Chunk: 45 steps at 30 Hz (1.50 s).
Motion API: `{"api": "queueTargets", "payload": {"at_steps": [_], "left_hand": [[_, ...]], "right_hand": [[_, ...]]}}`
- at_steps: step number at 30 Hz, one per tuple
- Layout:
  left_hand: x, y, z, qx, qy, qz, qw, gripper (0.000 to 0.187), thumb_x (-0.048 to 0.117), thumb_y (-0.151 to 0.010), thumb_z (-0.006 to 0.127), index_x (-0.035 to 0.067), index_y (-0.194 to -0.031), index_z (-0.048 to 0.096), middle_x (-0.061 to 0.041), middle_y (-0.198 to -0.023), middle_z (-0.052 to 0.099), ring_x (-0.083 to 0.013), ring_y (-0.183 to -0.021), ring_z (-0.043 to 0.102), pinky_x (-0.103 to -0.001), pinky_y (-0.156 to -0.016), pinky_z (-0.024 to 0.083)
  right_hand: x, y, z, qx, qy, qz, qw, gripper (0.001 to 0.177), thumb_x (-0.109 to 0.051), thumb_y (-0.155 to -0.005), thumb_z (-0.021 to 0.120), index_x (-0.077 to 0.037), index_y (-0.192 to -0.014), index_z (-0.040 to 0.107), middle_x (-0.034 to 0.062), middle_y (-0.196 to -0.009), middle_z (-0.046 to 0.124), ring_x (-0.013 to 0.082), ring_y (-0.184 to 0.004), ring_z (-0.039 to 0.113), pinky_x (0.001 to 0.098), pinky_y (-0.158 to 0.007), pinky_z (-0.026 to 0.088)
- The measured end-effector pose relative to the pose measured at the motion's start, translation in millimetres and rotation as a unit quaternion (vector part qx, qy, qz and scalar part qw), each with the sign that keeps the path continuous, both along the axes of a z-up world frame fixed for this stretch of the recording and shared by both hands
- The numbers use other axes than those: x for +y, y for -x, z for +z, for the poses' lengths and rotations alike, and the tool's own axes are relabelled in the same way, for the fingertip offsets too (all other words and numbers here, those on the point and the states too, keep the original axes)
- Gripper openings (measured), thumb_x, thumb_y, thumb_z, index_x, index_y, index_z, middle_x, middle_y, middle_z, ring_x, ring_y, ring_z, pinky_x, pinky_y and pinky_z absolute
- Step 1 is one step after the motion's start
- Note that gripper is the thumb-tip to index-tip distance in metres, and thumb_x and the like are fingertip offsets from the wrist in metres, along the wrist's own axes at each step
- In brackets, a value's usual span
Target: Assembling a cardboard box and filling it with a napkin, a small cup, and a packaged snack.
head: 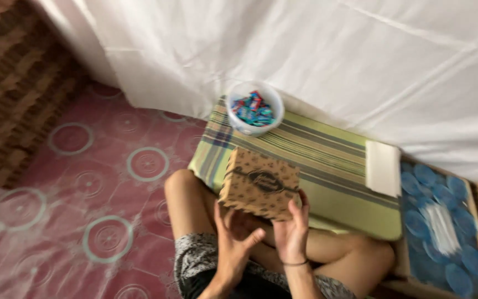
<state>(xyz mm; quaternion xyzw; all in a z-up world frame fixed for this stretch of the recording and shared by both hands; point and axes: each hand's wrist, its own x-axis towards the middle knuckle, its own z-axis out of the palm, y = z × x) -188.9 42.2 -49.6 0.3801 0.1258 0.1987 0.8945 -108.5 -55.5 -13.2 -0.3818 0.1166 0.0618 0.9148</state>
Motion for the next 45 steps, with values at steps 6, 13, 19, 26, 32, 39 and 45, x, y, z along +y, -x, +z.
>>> {"api": "queueTargets", "payload": {"at_steps": [6,13,19,26,32,39,45], "left_hand": [[44.8,1.0,29.0,0.088,0.073,0.098,0.989,0.097,-0.011,-0.076,0.073,0.014,-0.156,0.022,-0.023,-0.137,0.058,-0.0338,-0.118,0.063,-0.043,-0.099,0.054],[182.9,-19.4,8.3,0.170,-0.132,0.179,0.960,0.127,0.045,-0.057,0.083,0.007,-0.159,0.019,-0.028,-0.151,0.038,-0.0463,-0.139,0.041,-0.071,-0.109,0.037],[289.4,-55.7,-24.8,0.129,-0.075,0.168,0.975,0.098,0.022,-0.074,0.078,0.003,-0.153,0.023,-0.025,-0.131,0.051,-0.0384,-0.122,0.058,-0.053,-0.109,0.049],[311.8,-102.9,-109.3,0.238,-0.207,0.120,0.941,0.096,0.027,-0.076,0.081,0.007,-0.152,0.026,-0.022,-0.137,0.052,-0.0358,-0.121,0.059,-0.046,-0.102,0.053],[291.9,-116.0,-131.0,0.396,-0.260,0.004,0.880,0.070,0.046,-0.080,0.077,-0.003,-0.126,0.055,-0.022,-0.110,0.070,-0.0316,-0.094,0.073,-0.042,-0.086,0.062],[280.3,-113.8,-157.2,0.266,-0.399,0.113,0.870,0.135,0.024,-0.062,0.095,0.017,-0.162,0.005,-0.027,-0.121,0.063,-0.0355,-0.101,0.073,-0.046,-0.083,0.066],[292.5,-140.1,-157.3,0.277,-0.456,0.091,0.841,0.106,0.022,-0.067,0.092,0.011,-0.154,0.032,-0.024,-0.133,0.060,-0.0342,-0.101,0.072,-0.044,-0.083,0.063]], "right_hand": [[47.9,27.7,-20.8,-0.082,0.053,0.104,0.990,0.077,-0.004,-0.082,0.063,-0.001,-0.151,0.031,0.0167,-0.140,0.044,0.0306,-0.123,0.050,0.0454,-0.108,0.040],[40.4,-3.3,-38.3,-0.123,0.280,0.177,0.936,0.052,-0.010,-0.087,0.067,-0.003,-0.137,0.054,0.0132,-0.140,0.060,0.0242,-0.115,0.063,0.0360,-0.103,0.049],[-12.5,-50.4,-42.4,-0.237,0.379,0.048,0.893,0.024,-0.001,-0.089,0.064,-0.006,-0.112,0.063,0.0093,-0.128,0.065,0.0226,-0.124,0.060,0.0393,-0.111,0.049],[-61.8,-85.0,-52.2,-0.210,0.466,0.048,0.858,0.020,0.006,-0.098,0.058,0.000,-0.115,0.064,0.0070,-0.122,0.068,0.0123,-0.103,0.059,0.0252,-0.090,0.048],[-81.9,-95.2,-51.1,-0.239,0.578,0.049,0.779,0.019,0.005,-0.096,0.059,-0.002,-0.113,0.066,0.0043,-0.125,0.069,0.0112,-0.089,0.051,0.0224,-0.077,0.044],[-112.0,-97.2,-79.0,-0.276,0.707,-0.012,0.651,0.020,0.004,-0.093,0.066,-0.003,-0.111,0.069,0.0067,-0.112,0.070,0.0219,-0.095,0.065,0.0319,-0.089,0.052],[-102.2,-94.2,-66.1,-0.271,0.691,0.002,0.670,0.019,0.003,-0.090,0.068,-0.002,-0.108,0.069,0.0062,-0.117,0.069,0.0211,-0.103,0.065,0.0316,-0.093,0.052]]}}
